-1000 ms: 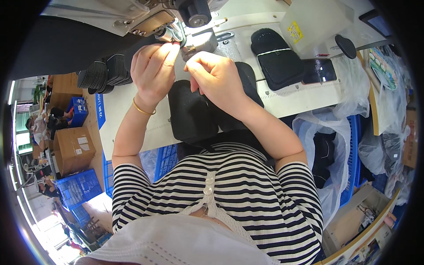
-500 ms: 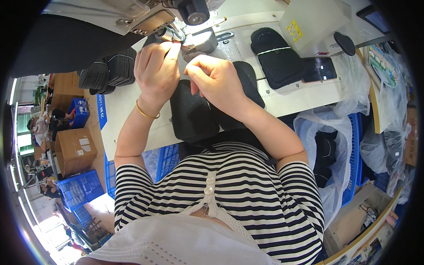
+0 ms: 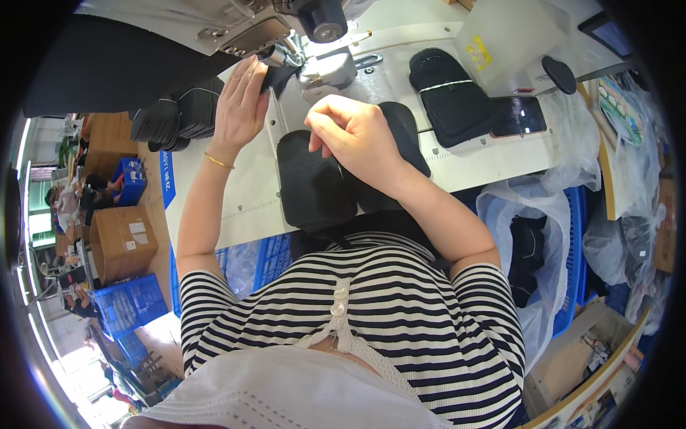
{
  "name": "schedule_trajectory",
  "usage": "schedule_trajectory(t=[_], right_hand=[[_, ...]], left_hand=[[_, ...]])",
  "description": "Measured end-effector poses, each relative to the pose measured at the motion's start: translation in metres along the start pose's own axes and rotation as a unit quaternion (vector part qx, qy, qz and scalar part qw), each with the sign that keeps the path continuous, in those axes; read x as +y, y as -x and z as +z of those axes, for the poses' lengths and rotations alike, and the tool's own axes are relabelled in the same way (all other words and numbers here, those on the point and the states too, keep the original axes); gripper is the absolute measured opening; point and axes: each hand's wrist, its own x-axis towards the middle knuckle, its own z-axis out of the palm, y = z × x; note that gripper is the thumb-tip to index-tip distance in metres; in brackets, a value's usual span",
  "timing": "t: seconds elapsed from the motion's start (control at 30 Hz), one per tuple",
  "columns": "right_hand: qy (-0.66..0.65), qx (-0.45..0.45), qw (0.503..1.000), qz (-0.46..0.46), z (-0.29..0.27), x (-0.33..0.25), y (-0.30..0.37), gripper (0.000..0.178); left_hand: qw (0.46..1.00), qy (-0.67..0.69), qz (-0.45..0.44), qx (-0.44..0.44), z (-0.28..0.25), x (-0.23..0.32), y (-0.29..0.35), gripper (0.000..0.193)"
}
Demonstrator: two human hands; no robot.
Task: The person sews shoe upper pieces together using a sewing machine, repeatedly picking up pieces, aligning their edges by hand, and feeding them through the machine needle.
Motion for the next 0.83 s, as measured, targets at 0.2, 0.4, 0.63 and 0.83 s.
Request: schedule_trajectory(t=[0.2, 0.4, 0.63, 0.83], right_hand=[[0.127, 0.077, 0.977, -0.150, 0.012, 0.011, -0.009, 0.024], [0.046, 0.054, 0.992, -0.106, 0.026, 0.004, 0.000, 0.016], [0.067, 0.046, 0.993, -0.090, 0.021, 0.003, 0.002, 0.017], [0.067, 0.051, 0.993, -0.086, 0.018, 0.008, 0.002, 0.018]], left_hand=[[0.991, -0.053, 0.101, 0.069, -0.027, 0.013, -0.005, 0.037], [0.999, -0.025, -0.014, -0.016, -0.060, 0.085, -0.040, 0.042], [0.997, 0.005, -0.045, -0.056, -0.059, 0.087, -0.041, 0.040], [0.997, 0.011, -0.053, -0.050, -0.059, 0.093, -0.045, 0.039]])
